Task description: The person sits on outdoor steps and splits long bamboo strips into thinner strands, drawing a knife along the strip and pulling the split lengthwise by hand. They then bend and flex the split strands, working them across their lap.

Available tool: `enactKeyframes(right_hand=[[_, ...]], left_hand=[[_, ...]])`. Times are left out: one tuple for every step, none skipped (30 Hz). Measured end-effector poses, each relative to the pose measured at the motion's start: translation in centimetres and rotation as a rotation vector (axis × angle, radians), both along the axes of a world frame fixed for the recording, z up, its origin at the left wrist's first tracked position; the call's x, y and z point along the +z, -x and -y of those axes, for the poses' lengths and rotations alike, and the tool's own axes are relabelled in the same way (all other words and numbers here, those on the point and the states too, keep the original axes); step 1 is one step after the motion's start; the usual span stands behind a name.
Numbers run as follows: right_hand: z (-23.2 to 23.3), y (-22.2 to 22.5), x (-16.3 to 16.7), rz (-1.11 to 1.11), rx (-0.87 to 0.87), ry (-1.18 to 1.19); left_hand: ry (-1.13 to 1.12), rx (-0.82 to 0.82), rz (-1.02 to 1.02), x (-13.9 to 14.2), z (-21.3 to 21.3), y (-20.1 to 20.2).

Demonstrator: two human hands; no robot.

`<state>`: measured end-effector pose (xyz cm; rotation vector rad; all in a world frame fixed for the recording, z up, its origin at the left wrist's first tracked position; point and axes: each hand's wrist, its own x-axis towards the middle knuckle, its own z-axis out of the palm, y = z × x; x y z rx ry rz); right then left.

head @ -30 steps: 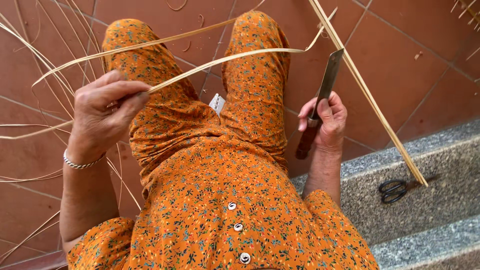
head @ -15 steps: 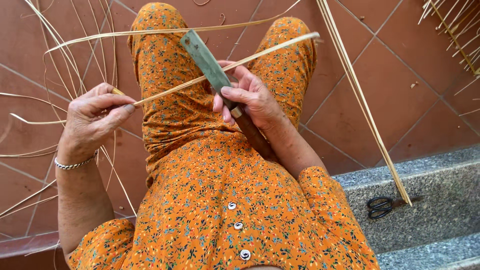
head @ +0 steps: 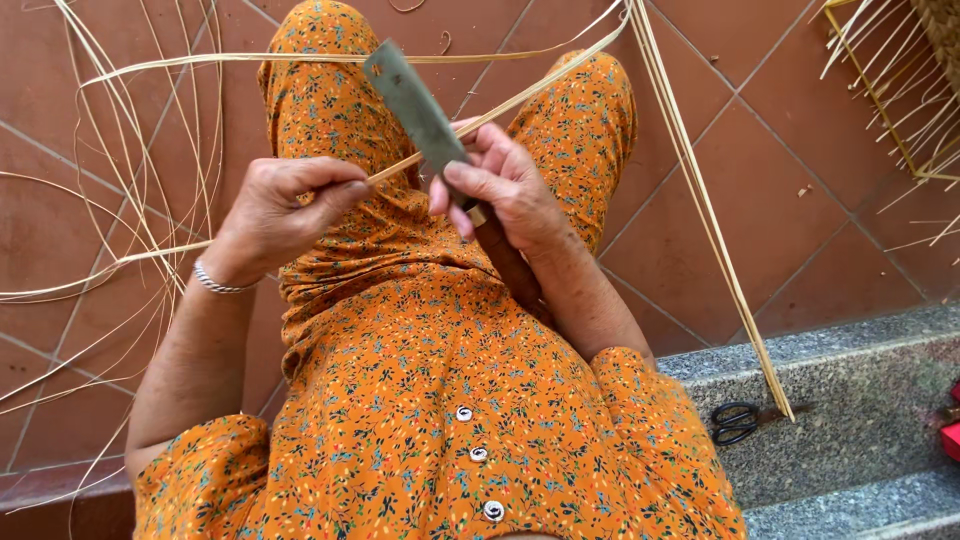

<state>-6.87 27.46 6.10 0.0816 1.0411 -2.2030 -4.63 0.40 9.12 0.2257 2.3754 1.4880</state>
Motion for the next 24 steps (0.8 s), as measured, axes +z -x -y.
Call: enactKeyframes(right_hand=[[-0.6,0.3,-0.2,-0.026,-0.025,0.003],[-1.2,0.6,-0.4,-0.055,-0.05,0.006],[-1.8,0.9,-0.6,-0.058,-0.072,0.02],[-2.4,1.2,-0.9,-0.06,-0.093,0.032],[-3.1,1.4,-1.1,-0.063,-0.116,0.044],[-3.7,1.5,-1.3,-0.076,-0.126,0.036],[-4.4,1.6,-1.4,-0.09,-0.137,0.027],[-4.9,1.6,-1.4,-0.104,-0.147,0.02],[-5.5,1.8,-1.5,-0.108,-0.16,0.014],[-6.1,1.9,-1.5,-0.113,-0.174,0.005],[-6.6,2.1,-1.5,-0.116,-0.187,-0.002],[-7.0,2.2,-1.4,-0.121,-0.201,0.007],[-7.4,2.4,-1.4,-0.125,-0.214,0.016],[-7.7,2.5,-1.4,-0.13,-0.226,0.027],[-8.0,2.5,-1.4,-0.135,-0.239,0.049],[-8.2,2.6,-1.3,-0.14,-0.252,0.072],[-8.3,2.6,-1.4,-0.145,-0.266,0.096],[-8.3,2.6,-1.4,-0.149,-0.256,0.071],[-8.4,2.7,-1.4,-0.152,-0.246,0.045],[-8.5,2.7,-1.4,-0.154,-0.236,0.018],[-8.7,2.7,-1.4,-0.159,-0.264,0.024],[-8.9,2.8,-1.5,-0.165,-0.293,0.03],[-9.2,2.9,-1.5,-0.173,-0.322,0.037],[-9.5,3.1,-1.5,-0.179,-0.337,0.055]], left_hand=[[0.012,0.001,0.028,0.1,0.5,-0.1],[0.024,0.001,0.054,0.1,1.1,-0.3],[0.037,0.0,0.078,0.2,1.7,-0.5],[0.036,0.014,0.081,0.4,2.3,-0.8],[0.034,0.028,0.083,0.6,3.0,-1.2],[0.031,0.04,0.084,0.7,3.6,-1.5],[0.082,0.062,0.12,1.0,4.4,-1.8],[0.135,0.085,0.155,1.3,5.3,-2.2],[0.187,0.108,0.189,1.6,6.2,-2.5],[0.178,0.103,0.16,1.8,7.0,-2.8],[0.168,0.099,0.132,1.9,7.7,-3.1],[0.159,0.094,0.107,2.0,8.4,-3.4],[0.144,0.111,0.106,2.0,9.2,-3.6],[0.13,0.128,0.103,1.9,9.9,-3.8],[0.115,0.147,0.101,1.9,10.6,-4.0],[0.12,0.153,0.114,1.8,11.4,-4.3],[0.127,0.159,0.127,1.7,12.3,-4.7],[0.133,0.166,0.14,1.4,13.2,-5.1],[0.198,0.154,0.136,1.0,14.2,-5.3],[0.264,0.143,0.132,0.6,15.5,-5.6],[0.329,0.133,0.128,0.1,16.8,-5.9],[0.383,0.109,0.106,-0.5,18.2,-6.2],[0.438,0.085,0.082,-1.1,19.6,-6.2],[0.453,0.069,0.08,-1.8,20.9,-6.1]])
